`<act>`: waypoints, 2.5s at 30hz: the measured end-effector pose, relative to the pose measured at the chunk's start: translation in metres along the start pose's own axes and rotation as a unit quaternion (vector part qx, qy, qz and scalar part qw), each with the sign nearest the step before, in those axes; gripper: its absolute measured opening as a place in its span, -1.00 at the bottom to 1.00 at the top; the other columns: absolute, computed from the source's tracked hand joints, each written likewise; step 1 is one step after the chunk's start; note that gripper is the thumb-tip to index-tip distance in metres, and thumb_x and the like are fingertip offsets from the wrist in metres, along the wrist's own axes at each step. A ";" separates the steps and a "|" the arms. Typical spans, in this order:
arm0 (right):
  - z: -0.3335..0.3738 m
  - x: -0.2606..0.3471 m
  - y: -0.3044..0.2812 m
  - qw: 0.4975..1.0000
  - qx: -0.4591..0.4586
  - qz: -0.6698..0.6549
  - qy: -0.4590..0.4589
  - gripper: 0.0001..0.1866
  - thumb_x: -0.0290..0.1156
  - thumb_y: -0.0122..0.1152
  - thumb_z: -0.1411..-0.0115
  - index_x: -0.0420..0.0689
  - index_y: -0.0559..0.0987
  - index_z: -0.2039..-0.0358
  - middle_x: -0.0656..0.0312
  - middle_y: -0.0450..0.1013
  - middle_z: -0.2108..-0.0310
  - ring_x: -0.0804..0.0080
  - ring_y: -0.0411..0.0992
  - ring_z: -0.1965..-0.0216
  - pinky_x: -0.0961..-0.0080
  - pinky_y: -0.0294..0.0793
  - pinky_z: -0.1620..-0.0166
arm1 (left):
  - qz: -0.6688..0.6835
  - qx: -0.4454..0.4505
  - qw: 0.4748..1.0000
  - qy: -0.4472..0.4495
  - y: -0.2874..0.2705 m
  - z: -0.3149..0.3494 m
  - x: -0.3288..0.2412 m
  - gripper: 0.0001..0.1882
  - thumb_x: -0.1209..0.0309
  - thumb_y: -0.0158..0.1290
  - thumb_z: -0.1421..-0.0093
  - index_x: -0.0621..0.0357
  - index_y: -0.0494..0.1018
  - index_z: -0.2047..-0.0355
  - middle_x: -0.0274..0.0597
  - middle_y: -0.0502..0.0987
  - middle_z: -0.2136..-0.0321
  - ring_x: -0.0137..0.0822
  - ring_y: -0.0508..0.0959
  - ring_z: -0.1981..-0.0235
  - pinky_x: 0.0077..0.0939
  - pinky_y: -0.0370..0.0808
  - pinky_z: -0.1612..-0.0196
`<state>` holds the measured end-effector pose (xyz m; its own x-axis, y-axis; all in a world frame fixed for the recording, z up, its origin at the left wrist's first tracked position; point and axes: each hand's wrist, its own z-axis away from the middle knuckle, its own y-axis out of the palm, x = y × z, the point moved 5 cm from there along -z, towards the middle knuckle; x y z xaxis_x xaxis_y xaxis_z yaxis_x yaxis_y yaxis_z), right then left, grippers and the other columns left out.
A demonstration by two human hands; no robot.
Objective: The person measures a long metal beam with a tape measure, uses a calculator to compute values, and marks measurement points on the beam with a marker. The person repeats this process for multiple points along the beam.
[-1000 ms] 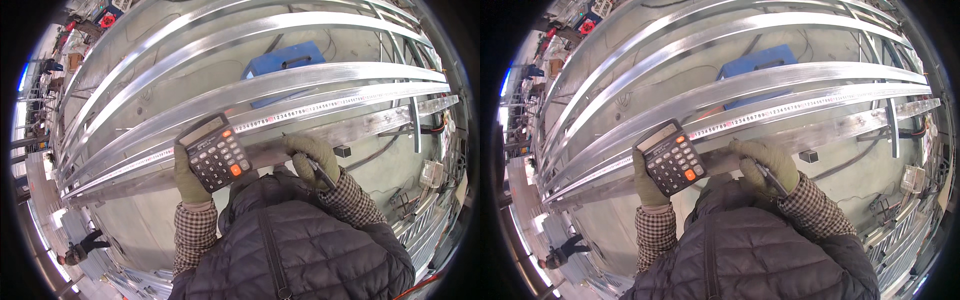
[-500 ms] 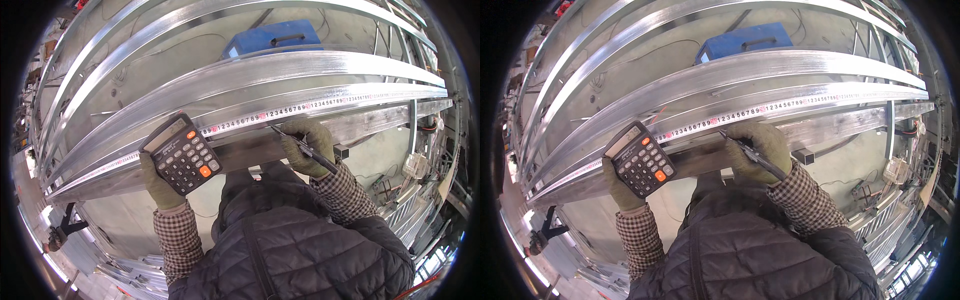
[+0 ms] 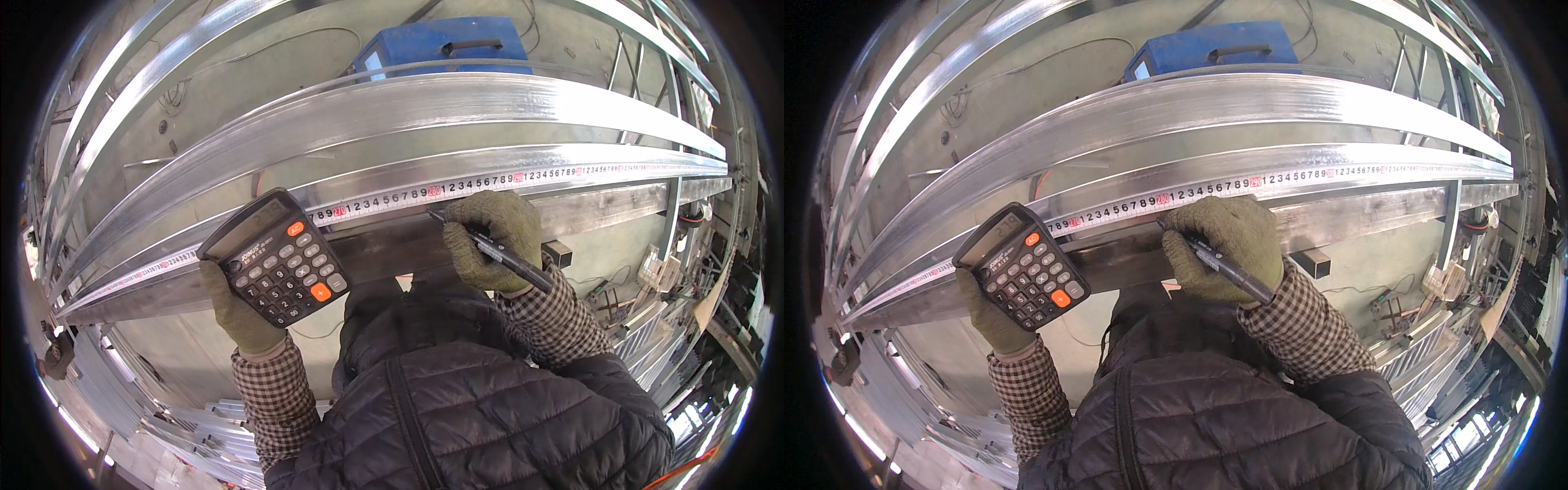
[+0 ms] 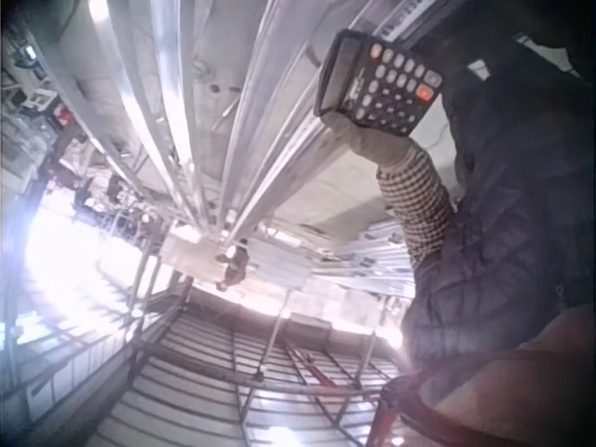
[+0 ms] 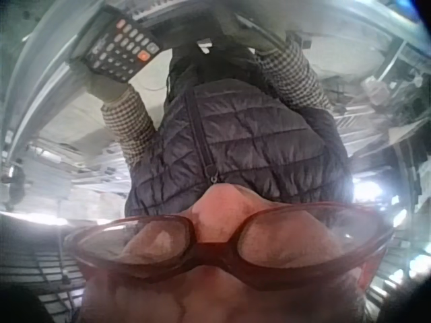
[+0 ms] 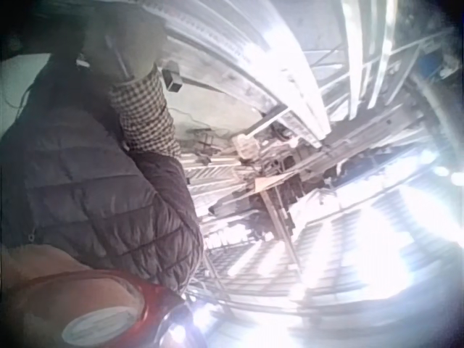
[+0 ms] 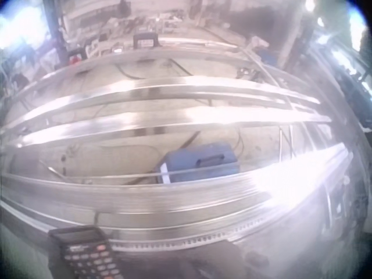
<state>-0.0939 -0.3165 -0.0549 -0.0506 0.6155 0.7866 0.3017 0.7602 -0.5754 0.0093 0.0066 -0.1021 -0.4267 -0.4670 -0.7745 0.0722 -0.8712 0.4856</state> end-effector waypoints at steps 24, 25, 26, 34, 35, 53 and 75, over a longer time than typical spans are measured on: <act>0.000 -0.002 -0.001 0.999 0.027 -0.011 0.038 -0.91 -0.45 0.47 -0.11 -0.07 0.71 0.36 0.15 0.63 0.51 0.23 0.66 0.53 0.32 0.63 0.44 | 0.007 0.012 1.000 0.014 -0.004 0.000 0.000 -0.31 -0.11 0.07 -0.51 0.26 0.45 -0.31 0.08 0.64 -0.15 -0.06 0.73 -0.07 -0.11 0.77 -0.11; 0.002 -0.001 -0.003 0.999 0.018 -0.019 0.032 -0.92 -0.46 0.46 -0.11 -0.08 0.71 0.36 0.15 0.63 0.51 0.22 0.66 0.52 0.32 0.63 0.43 | -0.003 0.005 1.000 0.020 -0.006 0.000 0.001 -0.32 -0.12 0.05 -0.51 0.26 0.45 -0.31 0.08 0.64 -0.15 -0.06 0.72 -0.07 -0.12 0.76 -0.10; 0.003 -0.001 -0.004 0.999 0.005 -0.027 0.032 -0.92 -0.46 0.46 -0.11 -0.08 0.71 0.36 0.15 0.64 0.51 0.22 0.66 0.52 0.32 0.63 0.42 | -0.018 -0.012 0.999 0.029 -0.010 0.000 0.000 -0.32 -0.12 0.04 -0.52 0.26 0.45 -0.31 0.08 0.64 -0.16 -0.06 0.72 -0.06 -0.12 0.76 -0.10; 0.027 -0.008 -0.004 0.995 -0.018 -0.071 0.068 -0.97 -0.58 0.36 -0.26 -0.22 0.68 0.28 0.12 0.60 0.42 0.33 0.60 0.39 0.40 0.59 0.27 | -0.213 -0.091 0.971 0.062 -0.029 0.010 0.001 -0.51 0.12 0.01 -0.59 0.26 0.54 -0.26 -0.10 0.64 -0.10 -0.28 0.62 -0.10 -0.33 0.58 -0.21; 0.031 -0.009 -0.004 0.998 -0.014 -0.053 0.031 -0.99 -0.58 0.34 -0.30 -0.24 0.66 0.28 0.14 0.60 0.39 0.37 0.60 0.36 0.43 0.59 0.25 | -0.195 -0.066 0.976 0.074 -0.025 0.012 0.000 -0.50 0.13 0.03 -0.58 0.28 0.54 -0.28 -0.01 0.66 -0.12 -0.20 0.65 -0.13 -0.31 0.59 -0.23; 0.042 -0.068 0.007 0.946 -0.030 -0.256 0.196 -0.85 -0.29 0.28 -0.49 -0.04 0.53 0.21 0.39 0.39 0.47 0.67 0.34 0.51 0.66 0.31 0.48 | -0.017 -0.042 0.995 -0.089 -0.026 0.001 0.021 -0.35 -0.09 0.25 -0.43 0.26 0.57 -0.20 -0.23 0.74 0.13 -0.44 0.71 0.24 -0.55 0.68 0.16; 0.105 0.037 0.062 0.902 -0.095 -0.316 0.279 -0.83 -0.31 0.32 -0.47 -0.14 0.61 0.08 0.28 0.58 0.32 0.58 0.52 0.36 0.52 0.60 0.27 | 0.077 0.256 0.948 -0.173 -0.002 0.002 -0.039 -0.32 -0.11 -0.11 -0.59 0.29 0.45 -0.32 0.11 0.65 -0.15 -0.04 0.72 -0.07 -0.12 0.71 -0.17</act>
<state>-0.1774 -0.2248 -0.0852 0.2016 -0.1695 0.9647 0.5414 0.8400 0.0345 0.0239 0.0274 -0.0722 -0.7229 -0.4286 -0.5420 -0.2513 -0.5675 0.7841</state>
